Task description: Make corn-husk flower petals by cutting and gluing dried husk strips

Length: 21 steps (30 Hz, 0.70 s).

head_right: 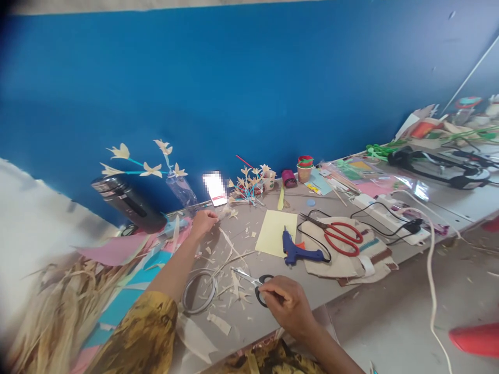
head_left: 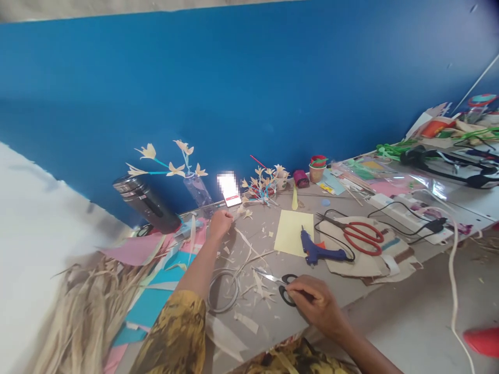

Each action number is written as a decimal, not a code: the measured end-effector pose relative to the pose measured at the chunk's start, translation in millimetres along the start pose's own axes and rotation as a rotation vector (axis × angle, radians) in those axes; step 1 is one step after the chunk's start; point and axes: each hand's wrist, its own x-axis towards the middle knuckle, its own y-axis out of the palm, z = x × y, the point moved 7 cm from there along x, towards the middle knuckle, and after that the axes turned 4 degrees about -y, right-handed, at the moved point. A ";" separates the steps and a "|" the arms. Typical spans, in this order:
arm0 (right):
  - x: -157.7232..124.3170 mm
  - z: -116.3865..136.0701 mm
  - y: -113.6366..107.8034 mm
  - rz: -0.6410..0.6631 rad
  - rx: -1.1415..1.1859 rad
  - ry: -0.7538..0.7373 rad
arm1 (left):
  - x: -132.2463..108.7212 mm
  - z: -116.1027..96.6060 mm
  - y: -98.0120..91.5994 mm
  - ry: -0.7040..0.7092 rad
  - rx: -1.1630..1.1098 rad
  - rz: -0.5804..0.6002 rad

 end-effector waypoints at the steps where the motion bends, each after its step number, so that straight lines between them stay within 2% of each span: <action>1: -0.3 -0.3 0.3 0.010 -0.008 0.014 | -0.8 -0.5 -0.4 -0.017 0.034 0.015; 5: -1.5 -4.0 2.3 0.077 0.040 0.137 | -10.0 -15.9 -12.6 -0.027 0.101 0.021; 8: -2.0 -7.8 0.9 0.070 0.144 0.235 | -32.5 -39.2 -21.6 0.029 0.052 0.040; 10: -1.1 -9.7 -0.1 0.049 0.256 0.309 | -60.4 -54.6 -20.3 0.067 0.001 0.112; 13: 3.4 -7.7 1.5 0.031 0.495 0.427 | -119.0 -71.4 -9.4 0.091 -0.072 0.277; 15: 9.1 0.1 5.9 0.058 0.664 0.459 | -162.1 -80.0 2.5 0.114 -0.166 0.449; 17: 13.4 7.9 12.4 0.098 0.794 0.496 | -196.3 -81.8 8.7 0.104 -0.227 0.525; 21: 14.9 19.4 29.4 0.181 0.980 0.535 | -235.2 -76.5 15.5 0.123 -0.337 0.624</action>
